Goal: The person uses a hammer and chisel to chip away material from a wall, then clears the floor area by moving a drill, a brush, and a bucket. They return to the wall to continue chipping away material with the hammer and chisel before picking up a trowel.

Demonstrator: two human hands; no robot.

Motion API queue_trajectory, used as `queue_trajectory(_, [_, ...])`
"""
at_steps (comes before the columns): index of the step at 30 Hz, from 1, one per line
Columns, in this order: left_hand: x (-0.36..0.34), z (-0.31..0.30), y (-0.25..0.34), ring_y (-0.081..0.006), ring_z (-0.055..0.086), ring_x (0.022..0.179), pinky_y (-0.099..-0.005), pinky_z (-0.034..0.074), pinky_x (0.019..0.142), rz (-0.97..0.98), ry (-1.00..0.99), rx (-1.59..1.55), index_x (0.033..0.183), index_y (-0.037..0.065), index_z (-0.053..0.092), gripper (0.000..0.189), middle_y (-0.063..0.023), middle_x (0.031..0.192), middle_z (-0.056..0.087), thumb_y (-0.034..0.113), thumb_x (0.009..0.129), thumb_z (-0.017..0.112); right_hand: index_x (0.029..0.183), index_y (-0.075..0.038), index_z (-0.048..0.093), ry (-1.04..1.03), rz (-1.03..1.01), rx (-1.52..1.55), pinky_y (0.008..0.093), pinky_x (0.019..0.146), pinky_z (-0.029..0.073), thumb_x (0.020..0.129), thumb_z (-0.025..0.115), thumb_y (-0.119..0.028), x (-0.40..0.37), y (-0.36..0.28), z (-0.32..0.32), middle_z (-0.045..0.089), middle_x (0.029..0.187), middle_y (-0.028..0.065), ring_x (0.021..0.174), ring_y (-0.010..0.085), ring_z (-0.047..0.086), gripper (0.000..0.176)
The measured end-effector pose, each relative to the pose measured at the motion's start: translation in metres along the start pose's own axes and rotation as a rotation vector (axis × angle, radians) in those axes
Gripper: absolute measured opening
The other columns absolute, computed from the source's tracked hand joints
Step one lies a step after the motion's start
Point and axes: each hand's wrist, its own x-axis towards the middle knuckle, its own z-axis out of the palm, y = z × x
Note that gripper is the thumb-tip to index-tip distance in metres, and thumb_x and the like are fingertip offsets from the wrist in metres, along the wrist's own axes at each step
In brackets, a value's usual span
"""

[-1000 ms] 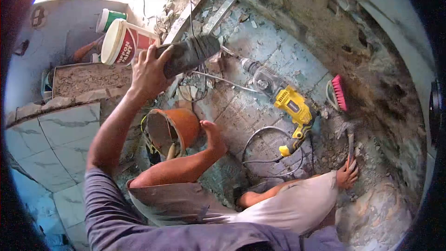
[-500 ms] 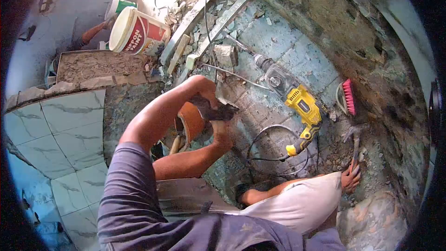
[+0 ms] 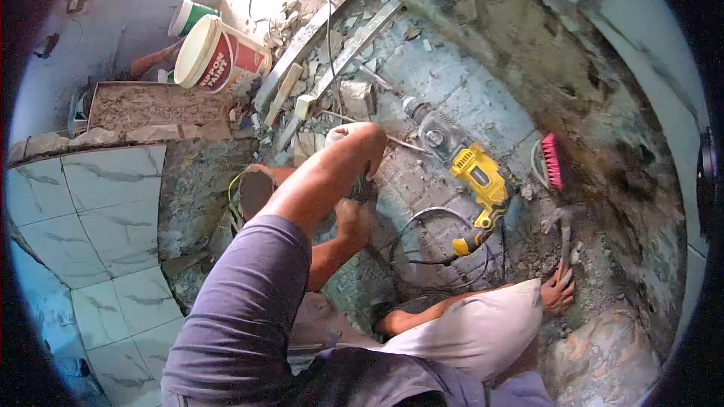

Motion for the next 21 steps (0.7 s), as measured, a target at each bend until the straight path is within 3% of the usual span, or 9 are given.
queue_trajectory(1, [0.011,-0.001,0.005,-0.0318,0.049,0.109,-0.0614,0.029,0.091,-0.003,-0.007,-0.027,0.117,0.020,0.052,0.062,-0.0014,0.114,0.057,0.057,0.068,0.061,0.116,-0.019,0.054,-0.091,0.045,0.099,0.0450,0.071,0.039,0.087,0.049,-0.038,-0.004,-0.003,-0.003,0.056,0.104,0.0114,0.086,0.0347,0.051,0.035])
queue_trajectory(4, [-0.015,0.006,-0.011,-0.0315,0.055,0.103,-0.0557,0.039,0.085,0.116,0.192,-0.037,0.111,0.014,0.058,0.063,-0.0040,0.109,0.061,0.064,0.073,0.050,0.121,-0.020,0.049,-0.320,0.115,0.043,0.0454,0.073,0.039,0.086,0.051,-0.034,-0.006,0.000,-0.007,0.052,0.110,0.0121,0.088,0.0346,0.050,0.038])
queue_trajectory(6, [-0.001,0.003,-0.032,-0.0349,0.059,0.091,-0.0464,0.046,0.078,0.505,0.901,-0.265,0.101,0.008,0.063,0.066,-0.0120,0.098,0.063,0.066,0.074,0.045,0.122,-0.020,0.048,-0.253,0.099,0.110,0.0453,0.074,0.039,0.087,0.051,-0.034,-0.005,0.002,-0.007,0.052,0.112,0.0114,0.089,0.0342,0.050,0.038])
queue_trajectory(8, [-0.020,0.016,-0.063,-0.0362,0.060,0.083,-0.0420,0.047,0.075,0.558,1.328,-0.449,0.094,-0.002,0.061,0.067,-0.0229,0.085,0.061,0.061,0.075,0.050,0.123,-0.021,0.047,-0.175,0.084,0.181,0.0452,0.074,0.040,0.087,0.051,-0.034,-0.001,0.002,-0.014,0.051,0.113,0.0108,0.089,0.0337,0.050,0.038])
queue_trajectory(9, [-0.064,0.044,-0.081,-0.0353,0.057,0.095,-0.0396,0.046,0.079,0.638,1.318,-0.674,0.107,0.002,0.056,0.058,-0.0214,0.101,0.059,0.052,0.077,0.056,0.120,-0.020,0.050,-0.226,0.105,0.142,0.0443,0.074,0.041,0.086,0.054,-0.032,0.003,-0.001,-0.021,0.052,0.111,0.0106,0.089,0.0328,0.051,0.037])
queue_trajectory(11, [-0.068,0.077,-0.119,-0.0340,0.055,0.099,-0.0406,0.044,0.083,0.669,1.567,-0.400,0.113,0.005,0.052,0.056,-0.0202,0.105,0.058,0.044,0.075,0.062,0.119,-0.019,0.050,-0.224,0.098,0.135,0.0443,0.074,0.042,0.084,0.056,-0.031,0.004,-0.001,-0.019,0.052,0.109,0.0113,0.090,0.0331,0.051,0.037])
queue_trajectory(13, [-0.109,0.125,-0.138,-0.0351,0.057,0.090,-0.0428,0.045,0.076,0.551,1.353,-0.505,0.108,0.006,0.053,0.046,-0.0204,0.094,0.059,0.031,0.073,0.067,0.119,-0.019,0.050,-0.235,0.115,0.128,0.0447,0.075,0.042,0.085,0.055,-0.032,0.004,-0.002,-0.021,0.052,0.110,0.0115,0.090,0.0335,0.051,0.037])
queue_trajectory(17, [-0.065,0.210,-0.151,-0.0329,0.059,0.090,-0.0404,0.046,0.075,0.574,1.343,-0.722,0.100,0.003,0.056,0.041,-0.0191,0.095,0.060,0.029,0.070,0.070,0.122,-0.020,0.047,-0.261,0.095,0.105,0.0456,0.078,0.040,0.086,0.052,-0.034,0.008,0.000,-0.031,0.050,0.113,0.0108,0.093,0.0334,0.050,0.038])
queue_trajectory(21, [-0.035,0.249,-0.105,-0.0318,0.056,0.093,-0.0382,0.044,0.081,0.521,1.054,-0.906,0.110,0.003,0.052,0.048,-0.0174,0.101,0.059,0.028,0.071,0.066,0.124,-0.021,0.045,-0.303,0.110,0.094,0.0458,0.079,0.039,0.087,0.050,-0.034,0.008,0.000,-0.032,0.049,0.116,0.0097,0.095,0.0324,0.049,0.039])
